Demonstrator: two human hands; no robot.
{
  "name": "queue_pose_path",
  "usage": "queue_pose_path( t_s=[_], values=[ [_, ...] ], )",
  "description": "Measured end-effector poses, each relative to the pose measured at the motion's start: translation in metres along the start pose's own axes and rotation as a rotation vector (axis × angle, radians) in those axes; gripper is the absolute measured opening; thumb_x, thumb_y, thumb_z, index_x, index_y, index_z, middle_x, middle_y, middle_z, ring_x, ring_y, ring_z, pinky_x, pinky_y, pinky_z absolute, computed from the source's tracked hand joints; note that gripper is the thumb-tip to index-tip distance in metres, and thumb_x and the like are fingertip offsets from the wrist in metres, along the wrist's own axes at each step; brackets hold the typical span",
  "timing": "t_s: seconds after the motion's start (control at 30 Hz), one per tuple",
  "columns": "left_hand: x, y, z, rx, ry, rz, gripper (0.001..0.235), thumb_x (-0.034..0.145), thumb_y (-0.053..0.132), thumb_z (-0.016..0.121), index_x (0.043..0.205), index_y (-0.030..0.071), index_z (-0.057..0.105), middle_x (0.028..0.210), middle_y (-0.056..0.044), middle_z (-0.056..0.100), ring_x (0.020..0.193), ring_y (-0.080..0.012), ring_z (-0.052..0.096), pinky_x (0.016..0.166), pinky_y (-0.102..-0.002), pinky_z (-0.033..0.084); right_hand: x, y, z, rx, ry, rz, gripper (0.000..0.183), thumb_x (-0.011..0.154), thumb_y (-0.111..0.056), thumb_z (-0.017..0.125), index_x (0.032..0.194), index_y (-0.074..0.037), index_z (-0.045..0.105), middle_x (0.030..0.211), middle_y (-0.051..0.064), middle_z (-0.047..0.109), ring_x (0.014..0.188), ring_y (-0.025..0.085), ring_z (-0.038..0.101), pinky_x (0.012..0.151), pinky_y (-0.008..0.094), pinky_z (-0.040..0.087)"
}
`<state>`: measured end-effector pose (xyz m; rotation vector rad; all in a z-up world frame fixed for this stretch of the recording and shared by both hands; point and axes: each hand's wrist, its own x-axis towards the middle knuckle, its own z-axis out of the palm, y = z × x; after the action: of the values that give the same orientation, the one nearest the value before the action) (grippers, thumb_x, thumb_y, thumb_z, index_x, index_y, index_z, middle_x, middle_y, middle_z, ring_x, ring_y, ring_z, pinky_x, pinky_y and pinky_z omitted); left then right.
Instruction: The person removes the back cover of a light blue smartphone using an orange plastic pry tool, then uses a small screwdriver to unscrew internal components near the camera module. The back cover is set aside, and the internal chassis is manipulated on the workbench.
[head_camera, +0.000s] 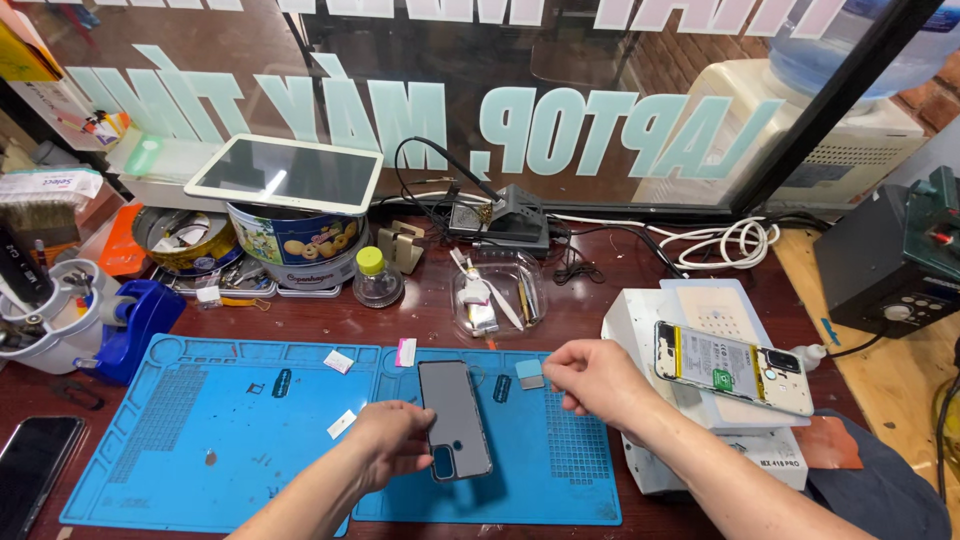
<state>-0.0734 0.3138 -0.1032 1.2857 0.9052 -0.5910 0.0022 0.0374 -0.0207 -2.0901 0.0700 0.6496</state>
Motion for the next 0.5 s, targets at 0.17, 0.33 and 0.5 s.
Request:
queue_pose_path(
  t_s=[0.17,0.33,0.5],
  values=[
    [0.019,-0.005,-0.008,-0.042,0.101,0.046,0.016,0.100,0.016,0.060,0.103,0.002,0.067,0.090,-0.016,0.072,0.076,-0.0240,0.067,0.058,-0.035,0.059,0.000,0.010,0.008,0.083,-0.101,0.079,0.028,0.096,-0.021,0.064,0.114,-0.003,0.074,0.081,0.004,0.068,0.063,0.010,0.062,0.053,0.024,0.051],
    [0.026,0.022,-0.003,-0.061,0.193,0.120,0.017,0.099,0.013,0.058,0.105,0.001,0.068,0.091,-0.012,0.070,0.078,-0.0241,0.066,0.061,-0.039,0.057,0.004,0.005,0.008,0.054,-0.128,0.073,0.030,0.096,-0.019,0.062,0.121,-0.006,0.071,0.088,0.004,0.070,0.066,0.009,0.063,0.055,0.024,0.054],
    [0.034,0.038,0.006,-0.024,0.248,0.150,0.016,0.097,0.009,0.059,0.101,-0.003,0.069,0.092,-0.014,0.067,0.079,-0.0249,0.065,0.063,-0.041,0.062,-0.001,-0.003,0.002,0.057,-0.127,0.080,0.031,0.096,-0.018,0.061,0.124,-0.007,0.070,0.092,0.004,0.070,0.070,0.009,0.064,0.059,0.023,0.055]
  ],
)
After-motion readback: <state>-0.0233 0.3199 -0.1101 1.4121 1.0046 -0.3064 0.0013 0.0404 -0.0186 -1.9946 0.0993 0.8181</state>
